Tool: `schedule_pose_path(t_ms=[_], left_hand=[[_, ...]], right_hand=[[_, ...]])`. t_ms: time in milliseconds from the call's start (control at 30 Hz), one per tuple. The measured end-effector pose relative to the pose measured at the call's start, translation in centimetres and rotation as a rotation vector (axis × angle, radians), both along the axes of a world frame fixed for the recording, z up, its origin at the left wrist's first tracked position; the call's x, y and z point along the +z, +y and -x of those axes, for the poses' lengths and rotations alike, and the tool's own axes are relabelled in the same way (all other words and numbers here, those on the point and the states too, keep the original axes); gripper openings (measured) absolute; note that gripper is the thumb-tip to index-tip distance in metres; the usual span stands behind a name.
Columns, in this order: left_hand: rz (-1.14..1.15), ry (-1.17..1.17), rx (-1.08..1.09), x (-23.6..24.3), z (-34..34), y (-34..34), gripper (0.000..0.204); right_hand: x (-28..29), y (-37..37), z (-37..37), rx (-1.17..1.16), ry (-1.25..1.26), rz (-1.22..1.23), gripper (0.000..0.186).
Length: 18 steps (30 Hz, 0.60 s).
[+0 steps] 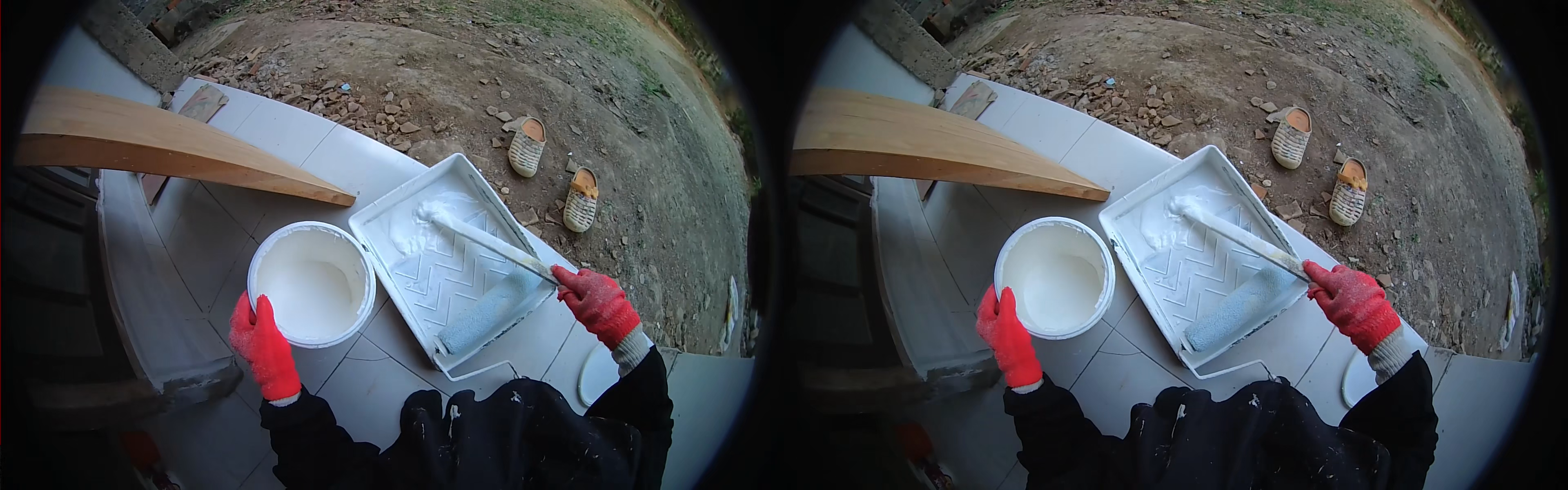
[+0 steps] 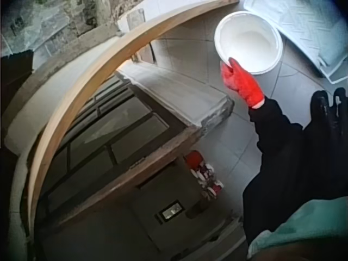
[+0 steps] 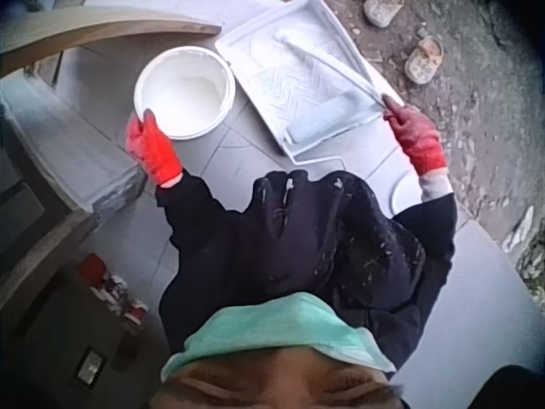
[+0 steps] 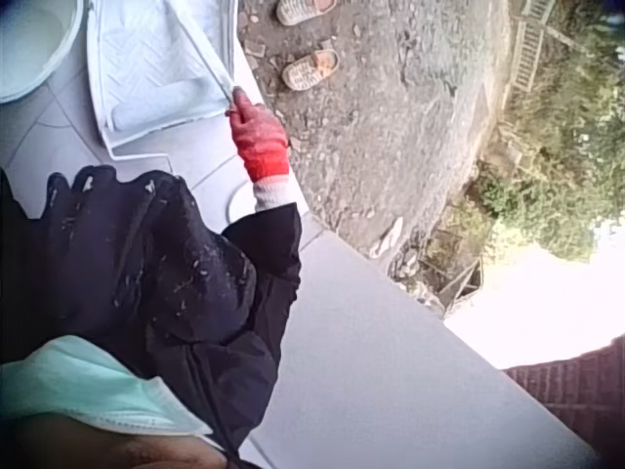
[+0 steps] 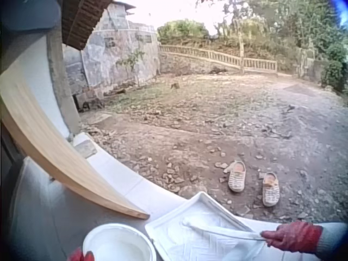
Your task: The person prepares paint for a project by opening a container of white paint and stirring it with a wooden stick.
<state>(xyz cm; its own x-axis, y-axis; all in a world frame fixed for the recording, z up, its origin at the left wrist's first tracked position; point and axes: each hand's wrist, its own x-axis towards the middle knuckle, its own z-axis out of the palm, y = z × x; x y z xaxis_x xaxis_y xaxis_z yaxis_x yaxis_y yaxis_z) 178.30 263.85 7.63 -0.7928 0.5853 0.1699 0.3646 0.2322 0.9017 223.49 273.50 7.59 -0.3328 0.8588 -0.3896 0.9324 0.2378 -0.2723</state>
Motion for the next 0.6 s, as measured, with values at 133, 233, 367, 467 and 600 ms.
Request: schedule_pose_path(t_ms=[133, 233, 367, 467, 600], left_hand=[[0.034, -0.029, 0.017, -0.4, -0.9, 1.8, 0.032], [0.026, -0.058, 0.009, -0.4, -1.6, 2.7, 0.032], [0.073, 0.022, -0.008, -0.6, -1.8, 3.2, 0.032], [0.035, 0.009, -0.005, -1.1, -1.6, 3.8, 0.032], [0.036, -0.047, -0.005, -1.7, -1.3, 4.1, 0.032]], right_hand=[[-1.1, 0.1, -0.1, -0.269, 0.225, 0.173, 0.038], [-0.4, 0.1, -0.5, -0.315, 0.283, 0.125, 0.037], [2.1, -0.8, 1.0, -0.134, -0.051, -0.033, 0.037], [1.7, -0.7, 3.3, -0.141, -0.084, -0.065, 0.039], [1.6, -0.2, 4.8, -0.092, -0.226, -0.096, 0.041]])
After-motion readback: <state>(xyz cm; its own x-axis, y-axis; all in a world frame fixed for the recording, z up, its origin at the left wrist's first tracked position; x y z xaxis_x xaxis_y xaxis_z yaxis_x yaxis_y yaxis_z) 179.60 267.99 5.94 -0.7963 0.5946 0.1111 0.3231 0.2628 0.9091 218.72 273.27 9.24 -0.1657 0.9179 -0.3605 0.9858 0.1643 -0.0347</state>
